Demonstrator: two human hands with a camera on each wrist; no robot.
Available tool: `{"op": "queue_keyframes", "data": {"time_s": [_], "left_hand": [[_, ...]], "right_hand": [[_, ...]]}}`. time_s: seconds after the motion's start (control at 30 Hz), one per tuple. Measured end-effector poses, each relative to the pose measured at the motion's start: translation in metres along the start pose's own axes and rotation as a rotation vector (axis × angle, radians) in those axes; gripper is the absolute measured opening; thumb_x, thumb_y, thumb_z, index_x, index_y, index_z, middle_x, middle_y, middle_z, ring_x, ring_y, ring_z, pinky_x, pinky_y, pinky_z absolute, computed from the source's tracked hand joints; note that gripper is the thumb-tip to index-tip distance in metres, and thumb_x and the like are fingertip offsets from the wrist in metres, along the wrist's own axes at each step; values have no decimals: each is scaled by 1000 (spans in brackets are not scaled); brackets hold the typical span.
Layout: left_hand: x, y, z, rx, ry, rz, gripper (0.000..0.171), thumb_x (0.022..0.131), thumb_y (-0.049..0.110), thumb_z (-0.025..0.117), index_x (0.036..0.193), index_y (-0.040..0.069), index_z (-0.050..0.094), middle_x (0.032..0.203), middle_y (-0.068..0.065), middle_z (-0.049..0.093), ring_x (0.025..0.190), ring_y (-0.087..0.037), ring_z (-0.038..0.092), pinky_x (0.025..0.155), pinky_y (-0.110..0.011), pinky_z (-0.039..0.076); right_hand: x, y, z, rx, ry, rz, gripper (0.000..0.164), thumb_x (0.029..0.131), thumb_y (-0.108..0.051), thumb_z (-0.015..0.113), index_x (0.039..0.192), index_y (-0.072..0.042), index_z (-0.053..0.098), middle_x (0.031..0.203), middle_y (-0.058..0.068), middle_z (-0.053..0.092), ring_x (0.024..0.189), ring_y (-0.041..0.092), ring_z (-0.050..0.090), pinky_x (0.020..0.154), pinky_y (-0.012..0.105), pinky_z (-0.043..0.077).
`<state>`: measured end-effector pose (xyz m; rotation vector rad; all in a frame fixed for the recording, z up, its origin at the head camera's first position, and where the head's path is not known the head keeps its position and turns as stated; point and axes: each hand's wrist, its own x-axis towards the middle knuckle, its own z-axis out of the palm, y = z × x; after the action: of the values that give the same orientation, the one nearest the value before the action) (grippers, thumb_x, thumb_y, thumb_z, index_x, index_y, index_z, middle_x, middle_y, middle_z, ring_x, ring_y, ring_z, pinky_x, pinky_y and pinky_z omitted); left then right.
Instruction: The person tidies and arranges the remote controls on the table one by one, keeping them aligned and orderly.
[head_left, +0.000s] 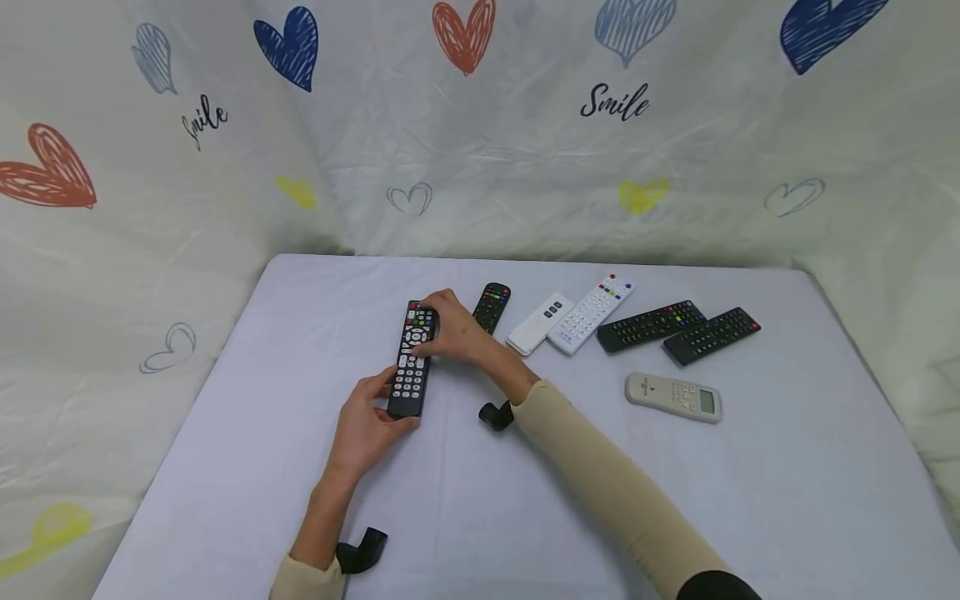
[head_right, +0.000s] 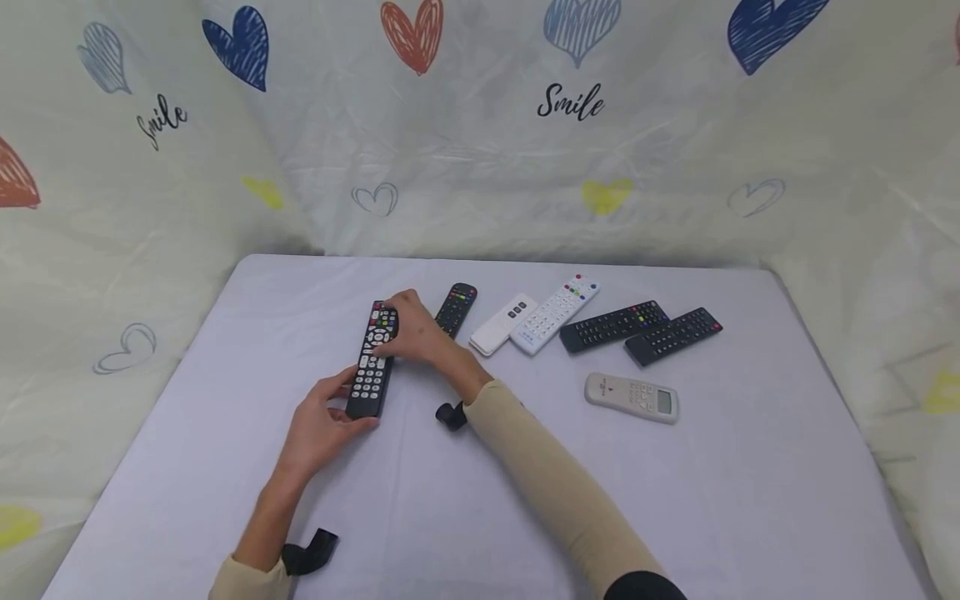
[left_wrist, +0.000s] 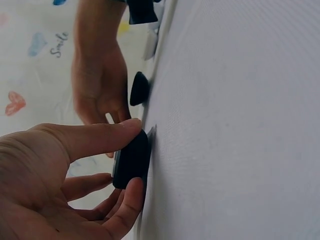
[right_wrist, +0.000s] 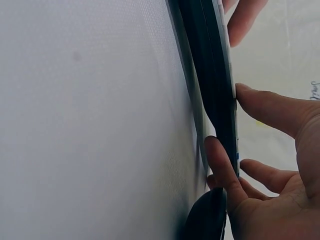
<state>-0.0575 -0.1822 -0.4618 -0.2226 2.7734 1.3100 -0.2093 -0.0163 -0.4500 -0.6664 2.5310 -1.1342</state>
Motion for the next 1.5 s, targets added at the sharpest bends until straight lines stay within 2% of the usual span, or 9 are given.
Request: {"op": "queue_keyframes", "data": {"time_s": [0.87,1.17,1.5], "left_hand": [[-10,-12,-15,9,4,-43,88,79,6,89,157,8,46,139,-20,56,81,-17,62,70,-18,52],[-13,-14,-19,-11,0,-52,88,79,5,89,157,8,46,141,-19,55,88,-21,63,72,-17,52],[-15,-16,-25,33,-2,-52,89,80,4,88,157,7,45,142,-20,54,87,-21,63,71,-18,52]], "right_hand": [[1,-11,19,26,17,-47,75,84,-24,89,145,-1,53,158,18,42,141,31,51,120,39,43],[2,-14,24,21,15,-40,76,83,-27,89,145,0,53,158,18,42,141,31,51,121,39,43],[3,-20,30,23,9,-39,76,84,-25,89,146,0,53,158,19,42,142,30,50,122,38,42]]}}
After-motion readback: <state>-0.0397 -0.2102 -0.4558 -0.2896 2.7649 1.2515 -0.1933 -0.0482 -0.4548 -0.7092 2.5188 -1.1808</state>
